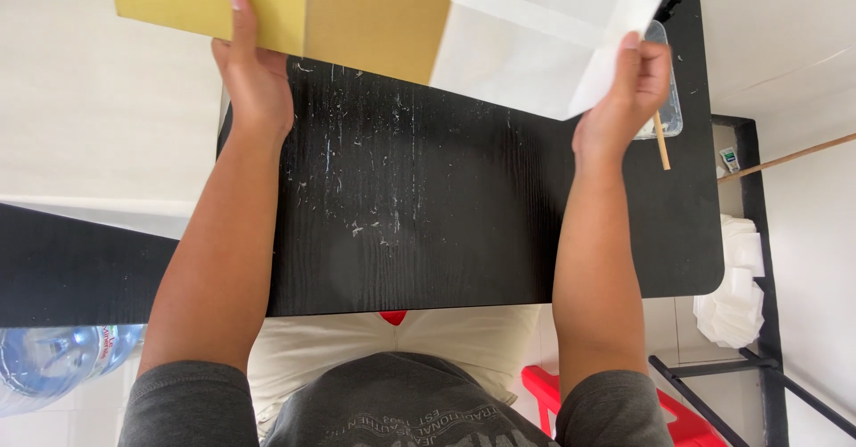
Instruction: The person is applying glue to paper sheets and folding them to assemble paper bags.
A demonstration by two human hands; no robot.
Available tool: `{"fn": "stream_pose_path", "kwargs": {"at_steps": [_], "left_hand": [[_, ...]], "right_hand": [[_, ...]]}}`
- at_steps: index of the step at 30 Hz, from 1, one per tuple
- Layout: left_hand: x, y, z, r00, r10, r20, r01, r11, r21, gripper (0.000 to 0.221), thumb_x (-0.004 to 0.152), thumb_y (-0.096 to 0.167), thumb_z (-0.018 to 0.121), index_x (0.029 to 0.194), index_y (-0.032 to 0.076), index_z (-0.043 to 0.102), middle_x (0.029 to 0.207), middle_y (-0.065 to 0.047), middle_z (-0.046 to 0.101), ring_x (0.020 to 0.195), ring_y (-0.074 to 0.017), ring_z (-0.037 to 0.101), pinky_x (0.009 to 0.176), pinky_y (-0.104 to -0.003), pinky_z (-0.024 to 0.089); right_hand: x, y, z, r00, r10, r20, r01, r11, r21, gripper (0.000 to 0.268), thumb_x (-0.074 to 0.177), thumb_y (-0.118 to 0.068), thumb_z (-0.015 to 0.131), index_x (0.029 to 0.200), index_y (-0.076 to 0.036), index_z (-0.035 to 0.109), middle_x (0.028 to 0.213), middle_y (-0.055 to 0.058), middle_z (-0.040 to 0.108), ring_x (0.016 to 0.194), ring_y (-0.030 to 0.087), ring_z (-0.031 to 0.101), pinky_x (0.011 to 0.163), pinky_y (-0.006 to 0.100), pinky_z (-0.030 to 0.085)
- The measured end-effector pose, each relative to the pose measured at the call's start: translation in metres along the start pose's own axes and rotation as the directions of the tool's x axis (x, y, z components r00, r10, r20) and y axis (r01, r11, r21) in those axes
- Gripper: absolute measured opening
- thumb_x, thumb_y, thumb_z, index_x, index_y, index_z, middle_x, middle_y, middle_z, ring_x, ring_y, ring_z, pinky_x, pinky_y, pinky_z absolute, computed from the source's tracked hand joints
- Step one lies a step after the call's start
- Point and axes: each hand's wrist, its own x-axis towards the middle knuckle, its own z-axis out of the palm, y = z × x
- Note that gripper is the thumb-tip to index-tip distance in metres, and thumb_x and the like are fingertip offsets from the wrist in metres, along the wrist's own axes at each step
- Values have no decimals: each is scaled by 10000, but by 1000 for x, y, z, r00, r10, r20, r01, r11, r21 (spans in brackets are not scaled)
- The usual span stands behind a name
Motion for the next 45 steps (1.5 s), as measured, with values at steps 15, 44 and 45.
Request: {"fn": "stream_pose_path", "kwargs": {"at_steps": [15,44,45], "left_hand": [[-19,-26,4,948,315,51,-294,799,525,591,864,681,483,834,126,683,628,42,543,578,-80,472,570,-246,453],[-11,-38,-10,898,317,305,-439,618,652,654,1082,510,484,587,187,203,503,70,229,454,-58,216,463,-312,141],[-10,-39,-10,892,325,313,-451,612,650,652,1088,498,481,586,185,205,503,70,232,454,-59,215,461,-313,140]], "right_hand": [[15,14,-20,918,396,7,-373,858,353,589,872,-411,399,1330,-196,700,1462,114,670,1331,374,663,800,462,604],[105,86,35,909,211,359,366,4,-931,332,941,-382,657,1082,-82,643,876,52,707,785,329,682,553,478,519],[107,90,35,901,222,373,388,-27,-921,243,910,-337,641,854,-105,601,804,52,656,689,321,644,519,469,476]]}}
